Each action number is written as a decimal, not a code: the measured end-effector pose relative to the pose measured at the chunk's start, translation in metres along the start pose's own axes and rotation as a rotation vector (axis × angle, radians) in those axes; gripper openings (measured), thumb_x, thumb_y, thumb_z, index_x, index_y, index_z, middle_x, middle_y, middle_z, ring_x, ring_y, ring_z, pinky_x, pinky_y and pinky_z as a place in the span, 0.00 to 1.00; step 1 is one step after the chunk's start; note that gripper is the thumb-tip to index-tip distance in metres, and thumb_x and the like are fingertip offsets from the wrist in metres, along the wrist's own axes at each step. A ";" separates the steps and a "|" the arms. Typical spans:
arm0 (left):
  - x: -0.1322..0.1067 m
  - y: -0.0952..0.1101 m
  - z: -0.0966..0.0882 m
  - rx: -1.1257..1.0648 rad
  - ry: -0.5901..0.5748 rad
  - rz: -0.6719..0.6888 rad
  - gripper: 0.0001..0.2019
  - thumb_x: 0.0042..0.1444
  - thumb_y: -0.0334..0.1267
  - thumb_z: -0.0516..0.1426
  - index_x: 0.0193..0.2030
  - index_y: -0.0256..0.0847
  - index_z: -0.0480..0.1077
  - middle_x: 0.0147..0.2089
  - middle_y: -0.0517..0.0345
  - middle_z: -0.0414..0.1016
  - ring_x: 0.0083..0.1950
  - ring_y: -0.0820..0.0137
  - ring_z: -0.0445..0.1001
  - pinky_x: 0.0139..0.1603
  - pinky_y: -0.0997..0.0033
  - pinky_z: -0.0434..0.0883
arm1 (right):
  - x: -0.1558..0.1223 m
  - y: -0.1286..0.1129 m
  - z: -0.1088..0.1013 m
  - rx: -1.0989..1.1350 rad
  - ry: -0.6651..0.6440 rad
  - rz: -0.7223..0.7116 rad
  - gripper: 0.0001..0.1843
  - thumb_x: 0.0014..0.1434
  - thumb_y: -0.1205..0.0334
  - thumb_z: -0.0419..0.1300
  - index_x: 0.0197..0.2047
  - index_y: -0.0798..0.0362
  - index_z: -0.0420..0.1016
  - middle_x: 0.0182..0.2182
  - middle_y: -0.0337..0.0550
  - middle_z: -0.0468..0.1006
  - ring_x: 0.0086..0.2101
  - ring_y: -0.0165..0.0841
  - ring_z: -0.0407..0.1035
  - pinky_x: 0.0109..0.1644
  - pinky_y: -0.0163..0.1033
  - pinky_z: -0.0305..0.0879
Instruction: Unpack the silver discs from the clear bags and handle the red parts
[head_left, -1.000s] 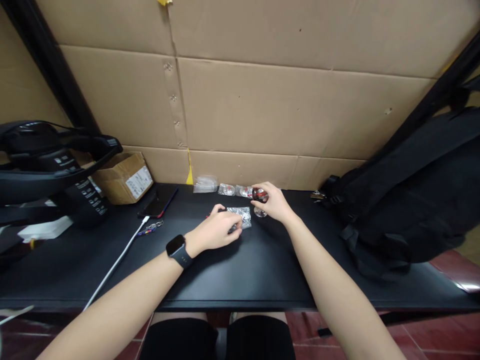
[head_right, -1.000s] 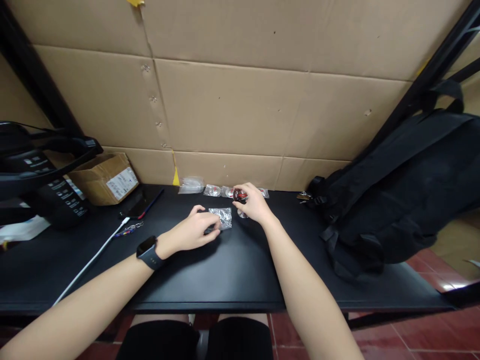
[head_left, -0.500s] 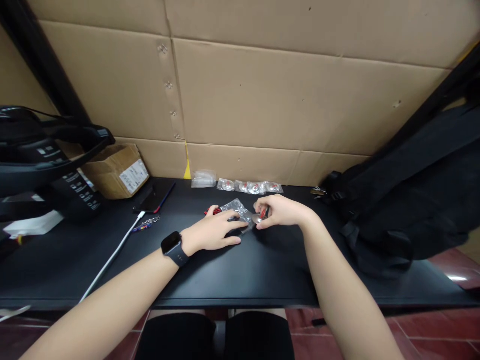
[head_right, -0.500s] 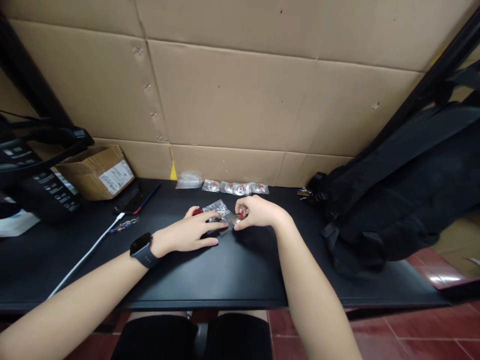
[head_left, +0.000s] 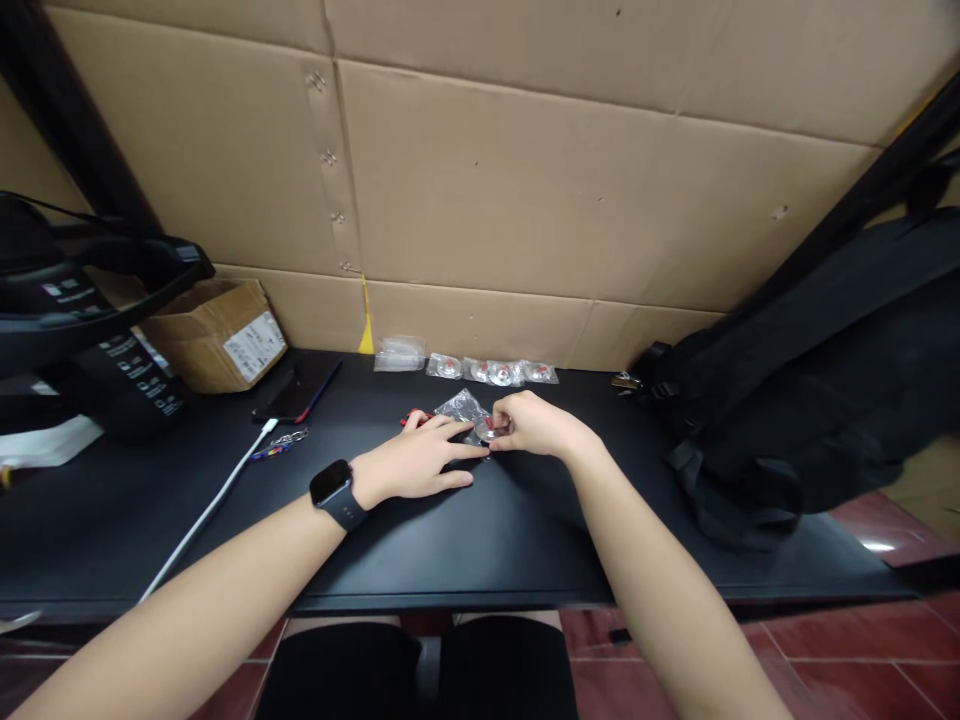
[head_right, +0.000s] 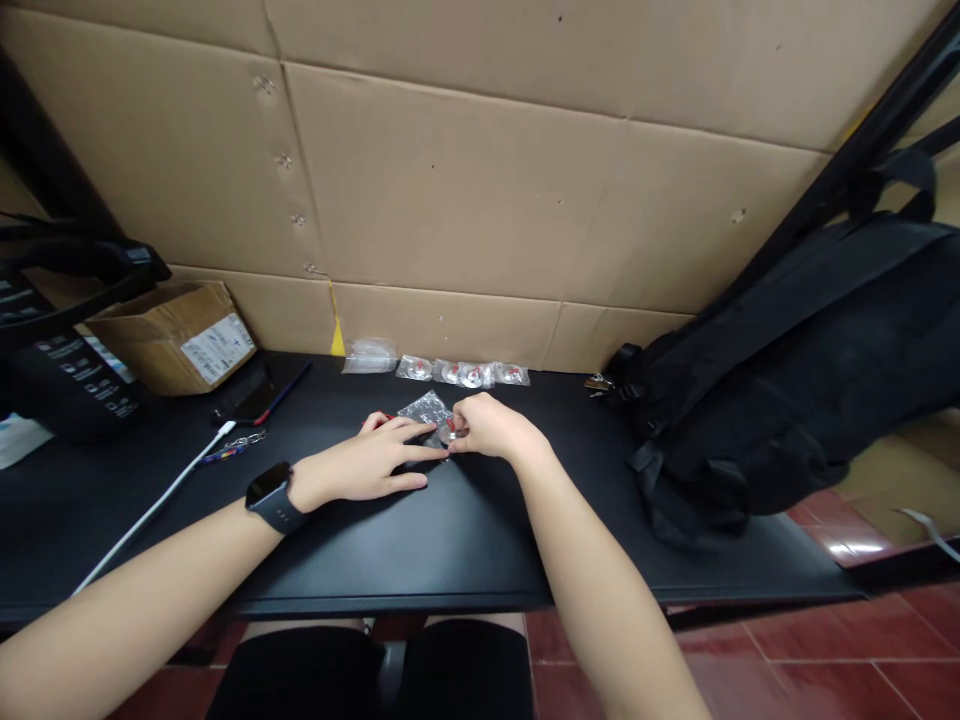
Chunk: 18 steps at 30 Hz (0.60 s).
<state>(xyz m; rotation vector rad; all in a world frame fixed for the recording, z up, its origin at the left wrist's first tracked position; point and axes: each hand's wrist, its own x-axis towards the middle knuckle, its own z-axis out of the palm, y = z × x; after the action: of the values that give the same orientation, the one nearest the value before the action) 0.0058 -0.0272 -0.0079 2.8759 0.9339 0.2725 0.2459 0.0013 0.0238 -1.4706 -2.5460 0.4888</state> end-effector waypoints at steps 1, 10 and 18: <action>0.000 -0.001 0.000 -0.011 0.005 0.011 0.21 0.66 0.51 0.55 0.65 0.60 0.68 0.72 0.48 0.61 0.69 0.45 0.62 0.62 0.42 0.60 | 0.001 0.000 0.000 0.037 -0.002 -0.023 0.12 0.48 0.66 0.72 0.30 0.53 0.72 0.28 0.38 0.77 0.28 0.31 0.69 0.31 0.33 0.59; 0.001 -0.005 0.000 -0.111 0.035 0.059 0.20 0.64 0.48 0.58 0.63 0.58 0.71 0.73 0.52 0.59 0.72 0.49 0.60 0.67 0.47 0.58 | 0.012 0.002 0.005 -0.003 0.175 -0.105 0.16 0.45 0.67 0.75 0.35 0.53 0.74 0.31 0.37 0.77 0.32 0.30 0.68 0.34 0.33 0.56; 0.000 -0.008 0.000 -0.100 0.008 0.031 0.21 0.63 0.49 0.58 0.63 0.62 0.70 0.76 0.55 0.54 0.75 0.50 0.54 0.70 0.46 0.52 | 0.021 0.002 0.016 -0.113 0.283 0.072 0.21 0.49 0.49 0.75 0.41 0.47 0.74 0.37 0.38 0.79 0.37 0.34 0.72 0.31 0.34 0.51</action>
<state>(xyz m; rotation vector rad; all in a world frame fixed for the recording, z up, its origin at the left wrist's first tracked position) 0.0011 -0.0208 -0.0088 2.8015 0.8524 0.3235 0.2320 0.0173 0.0075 -1.5483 -2.3388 0.1334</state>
